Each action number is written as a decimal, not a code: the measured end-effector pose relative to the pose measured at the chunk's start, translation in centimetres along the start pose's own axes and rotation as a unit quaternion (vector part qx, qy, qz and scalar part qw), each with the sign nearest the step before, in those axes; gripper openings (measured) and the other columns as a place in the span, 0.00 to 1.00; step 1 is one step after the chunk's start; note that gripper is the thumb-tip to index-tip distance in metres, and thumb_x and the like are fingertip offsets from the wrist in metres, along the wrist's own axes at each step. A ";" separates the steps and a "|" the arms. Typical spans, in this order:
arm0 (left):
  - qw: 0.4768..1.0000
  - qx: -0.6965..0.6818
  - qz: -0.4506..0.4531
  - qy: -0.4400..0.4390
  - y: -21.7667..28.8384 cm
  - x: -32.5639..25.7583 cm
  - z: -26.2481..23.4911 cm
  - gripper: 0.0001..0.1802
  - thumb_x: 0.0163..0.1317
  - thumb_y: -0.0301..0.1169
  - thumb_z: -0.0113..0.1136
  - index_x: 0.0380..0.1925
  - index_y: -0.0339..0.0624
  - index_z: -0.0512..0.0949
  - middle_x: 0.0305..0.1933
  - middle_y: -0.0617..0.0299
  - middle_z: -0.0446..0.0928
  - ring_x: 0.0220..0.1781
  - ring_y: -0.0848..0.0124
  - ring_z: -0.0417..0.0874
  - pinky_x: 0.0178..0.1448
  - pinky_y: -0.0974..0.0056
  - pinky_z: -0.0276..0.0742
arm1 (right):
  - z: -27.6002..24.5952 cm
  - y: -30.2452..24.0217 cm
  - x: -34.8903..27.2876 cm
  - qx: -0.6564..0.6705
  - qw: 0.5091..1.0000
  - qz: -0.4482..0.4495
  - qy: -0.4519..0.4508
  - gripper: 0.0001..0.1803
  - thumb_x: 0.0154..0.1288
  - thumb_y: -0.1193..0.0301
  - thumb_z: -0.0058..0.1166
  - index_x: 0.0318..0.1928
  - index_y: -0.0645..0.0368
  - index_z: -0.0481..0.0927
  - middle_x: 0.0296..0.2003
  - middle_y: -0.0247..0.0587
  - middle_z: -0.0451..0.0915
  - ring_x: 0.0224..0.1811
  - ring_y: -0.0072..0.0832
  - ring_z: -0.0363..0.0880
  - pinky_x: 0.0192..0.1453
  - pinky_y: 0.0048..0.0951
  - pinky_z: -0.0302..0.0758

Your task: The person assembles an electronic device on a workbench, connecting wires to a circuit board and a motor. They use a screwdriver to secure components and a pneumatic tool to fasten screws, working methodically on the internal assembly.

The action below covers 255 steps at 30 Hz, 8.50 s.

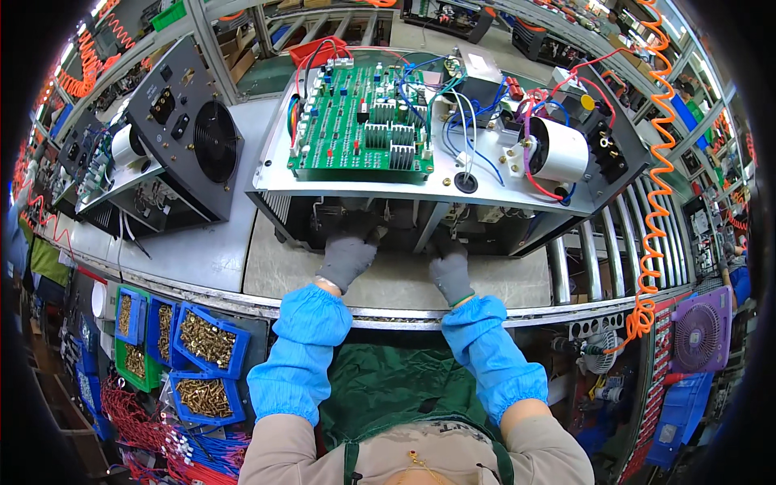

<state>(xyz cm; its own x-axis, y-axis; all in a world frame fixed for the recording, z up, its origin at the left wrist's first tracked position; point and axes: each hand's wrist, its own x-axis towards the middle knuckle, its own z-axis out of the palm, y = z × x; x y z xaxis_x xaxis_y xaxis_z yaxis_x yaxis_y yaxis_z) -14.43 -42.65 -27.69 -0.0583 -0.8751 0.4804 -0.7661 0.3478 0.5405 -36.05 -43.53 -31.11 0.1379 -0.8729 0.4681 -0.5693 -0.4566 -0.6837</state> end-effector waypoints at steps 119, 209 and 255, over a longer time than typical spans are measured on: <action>0.987 -0.070 -0.040 -0.140 9.4 -6.6 -5.9 0.10 0.61 0.37 0.58 0.34 0.42 0.81 0.27 0.54 0.78 0.29 0.57 0.79 0.33 0.57 0.72 | -9.1 -10.0 -7.6 0.502 0.786 0.304 -0.194 0.34 0.56 0.82 0.54 0.65 0.64 0.61 0.52 0.47 0.71 0.45 0.31 0.78 0.46 0.27 0.78; 0.383 -0.910 -0.155 -0.029 13.8 3.3 6.3 0.18 0.67 0.40 0.49 0.53 0.44 0.73 0.53 0.62 0.76 0.53 0.67 0.75 0.65 0.60 0.64 | -13.0 -11.5 12.3 -0.245 0.945 -0.203 -0.073 0.11 0.53 0.68 0.50 0.34 0.60 0.78 0.30 0.49 0.80 0.32 0.48 0.79 0.38 0.46 0.75; 0.914 -0.346 -0.062 -0.202 15.3 -2.5 2.6 0.22 0.66 0.32 0.52 0.58 0.34 0.70 0.56 0.57 0.72 0.53 0.70 0.73 0.56 0.68 0.68 | -44.9 -14.8 -73.7 -0.331 0.379 0.825 0.259 0.38 0.53 0.49 0.59 0.64 0.47 0.66 0.67 0.45 0.58 0.69 0.52 0.54 0.67 0.56 0.61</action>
<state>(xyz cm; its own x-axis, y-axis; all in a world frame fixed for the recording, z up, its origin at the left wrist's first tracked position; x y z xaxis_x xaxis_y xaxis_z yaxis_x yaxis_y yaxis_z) -27.64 -36.04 -22.43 -0.3378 -0.9262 0.1677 -0.2028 0.2456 0.9479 -74.19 35.28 -30.38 -0.9277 0.3516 -0.1258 0.3623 0.9290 -0.0750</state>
